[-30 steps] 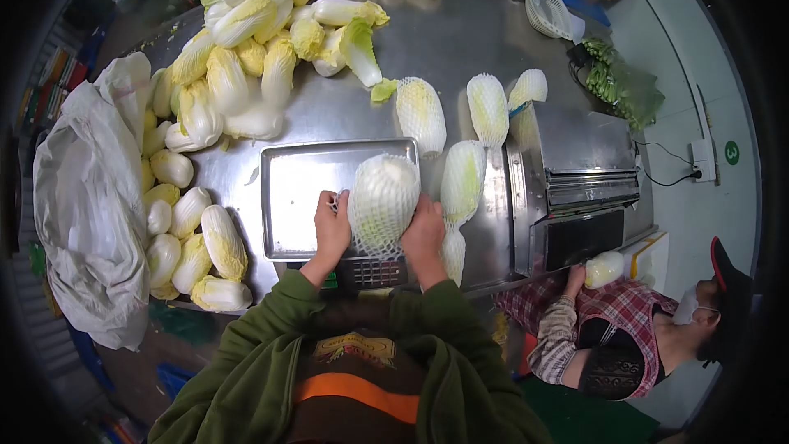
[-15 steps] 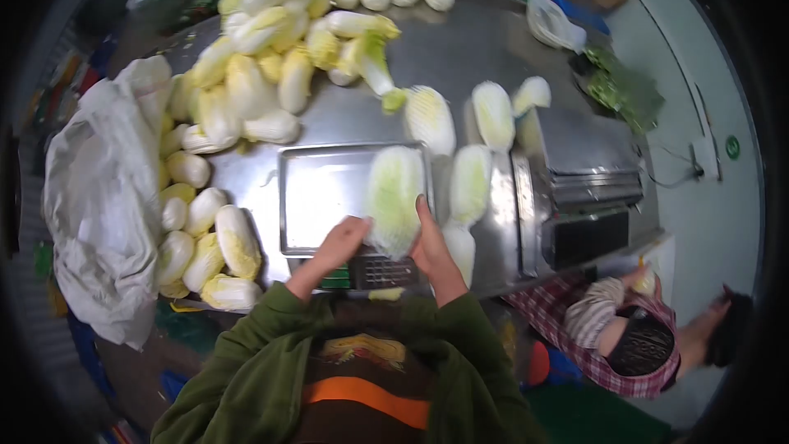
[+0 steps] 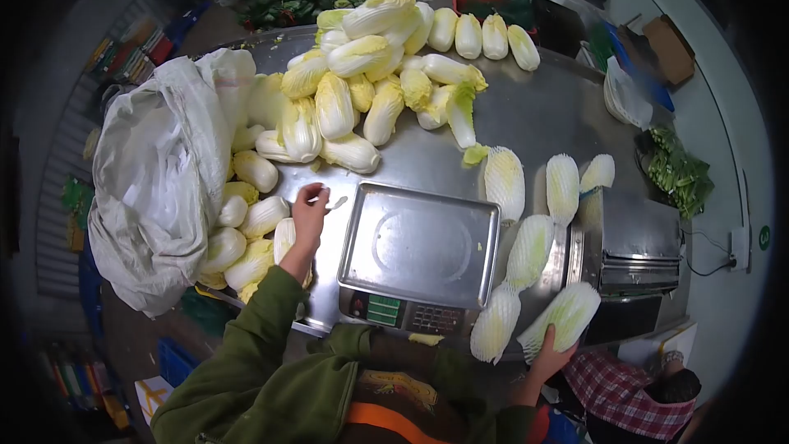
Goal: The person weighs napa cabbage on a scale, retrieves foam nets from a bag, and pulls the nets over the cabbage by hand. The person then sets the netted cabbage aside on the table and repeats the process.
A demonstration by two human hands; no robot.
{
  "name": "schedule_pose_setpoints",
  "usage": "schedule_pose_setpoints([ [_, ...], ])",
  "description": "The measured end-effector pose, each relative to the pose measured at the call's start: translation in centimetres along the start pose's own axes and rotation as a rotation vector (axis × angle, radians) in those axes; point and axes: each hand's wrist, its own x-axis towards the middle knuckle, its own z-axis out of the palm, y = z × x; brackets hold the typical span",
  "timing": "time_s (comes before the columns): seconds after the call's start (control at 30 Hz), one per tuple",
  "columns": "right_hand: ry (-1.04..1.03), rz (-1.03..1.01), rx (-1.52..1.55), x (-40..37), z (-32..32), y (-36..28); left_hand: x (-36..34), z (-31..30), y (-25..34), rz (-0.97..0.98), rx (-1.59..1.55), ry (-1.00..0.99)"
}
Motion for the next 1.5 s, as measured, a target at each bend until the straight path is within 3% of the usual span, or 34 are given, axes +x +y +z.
schedule_pose_setpoints([
  [0.07, 0.232, -0.350, -0.794, -0.4, 0.2, 1.0, 4.1, -0.5, -1.9, -0.038, 0.102, 0.197],
  [0.1, 0.220, -0.360, -0.791, -0.7, 0.5, 1.6, 6.1, -0.4, -2.3, -0.058, 0.227, 0.298],
  [0.17, -0.066, -0.479, -1.139, -1.6, 1.2, 1.9, 9.3, 0.1, -1.9, -0.068, 0.310, 0.342],
  [0.23, -0.134, -0.523, -1.110, -1.0, 1.0, 2.0, 12.9, 0.6, -1.9, -0.076, 0.390, 0.373],
  [0.3, -0.196, -0.562, -1.090, -0.2, 0.9, 1.4, 16.1, 0.4, -2.9, 0.061, 0.324, 0.296],
  [0.4, -0.007, -0.530, -0.753, 0.5, 2.3, -1.7, 17.4, 0.2, -3.8, -0.014, 0.354, 0.352],
  [0.47, -0.004, -0.612, -0.751, 0.4, 3.7, -4.6, 16.4, -0.8, -3.1, -0.050, 0.315, 0.373],
  [0.53, 0.002, -0.692, -0.741, 0.4, 5.8, -6.3, 13.4, -2.2, -0.5, -0.354, -0.234, 0.058],
  [0.6, -0.127, -0.637, -0.434, 0.2, 8.6, -7.9, 11.9, -4.9, -2.5, -0.518, -0.478, -0.197],
  [0.63, -0.211, -0.627, -0.438, -0.8, 10.5, -9.7, 9.8, -5.6, -2.2, -0.548, -0.517, -0.234],
  [0.67, -0.296, -0.614, -0.445, -2.4, 12.5, -12.0, 7.1, -6.0, -0.7, -0.542, -0.513, -0.286],
  [0.8, -0.673, -0.979, -0.546, -10.7, 19.7, -19.7, -0.6, -6.4, 4.2, -0.565, -0.508, -0.727],
  [0.83, -0.689, -0.992, -0.533, -12.5, 20.6, -21.2, -2.1, -5.9, 5.2, -0.602, -0.430, -0.808],
  [0.9, -0.874, -1.320, -0.775, -15.4, 21.9, -23.5, -5.2, -4.2, 8.5, -0.503, -0.231, -0.990],
  [0.93, -0.864, -1.404, -0.823, -16.1, 22.3, -24.2, -6.2, -3.7, 8.6, -0.394, -0.079, -1.098],
  [0.97, -0.893, -1.435, -0.786, -16.4, 22.5, -23.7, -7.0, -3.9, 11.9, -0.502, -0.133, -1.259],
  [1.0, -0.964, -1.176, -0.623, -16.2, 22.0, -22.8, -7.3, -3.9, 12.9, -0.431, -0.214, -1.302],
  [1.1, -0.983, -0.543, -0.255, -12.8, 21.0, -18.7, -5.9, -6.3, 12.5, -0.475, -0.467, -1.088],
  [1.17, -0.969, -0.078, -0.012, -9.5, 21.0, -15.9, -3.3, -10.3, 12.9, -0.195, -0.290, -0.797],
  [1.2, -0.981, -0.076, -0.015, -8.5, 21.3, -14.7, -1.4, -12.9, 12.6, -0.056, -0.196, -0.585],
  [1.23, -0.855, -0.134, -0.177, -7.7, 22.0, -13.6, 1.0, -15.5, 11.9, 0.005, -0.245, -0.390],
  [1.27, -0.721, -0.188, -0.333, -7.2, 22.5, -12.7, 3.3, -18.1, 11.1, -0.033, -0.235, -0.062],
  [1.3, -0.722, -0.184, -0.334, -7.1, 22.5, -11.9, 5.8, -21.0, 10.6, 0.050, -0.091, 0.180],
  [1.33, -0.678, -0.391, -0.582, -7.1, 22.6, -11.2, 10.1, -24.8, 6.9, 0.290, 0.238, 0.459],
  [1.37, -0.619, -0.600, -0.827, -7.1, 22.9, -11.0, 12.3, -28.0, 6.5, 0.361, 0.324, 0.574],
  [1.43, -0.692, -0.599, -0.787, -8.8, 23.8, -12.6, 15.7, -32.9, 5.1, 0.317, 0.866, 0.808],
  [1.47, -0.700, -0.614, -0.873, -10.4, 24.4, -14.1, 16.0, -34.3, 4.7, 0.317, 0.867, 0.797],
  [1.5, -0.704, -0.631, -0.958, -11.3, 24.9, -14.9, 16.5, -35.4, 4.3, 0.091, 1.060, 0.726],
])
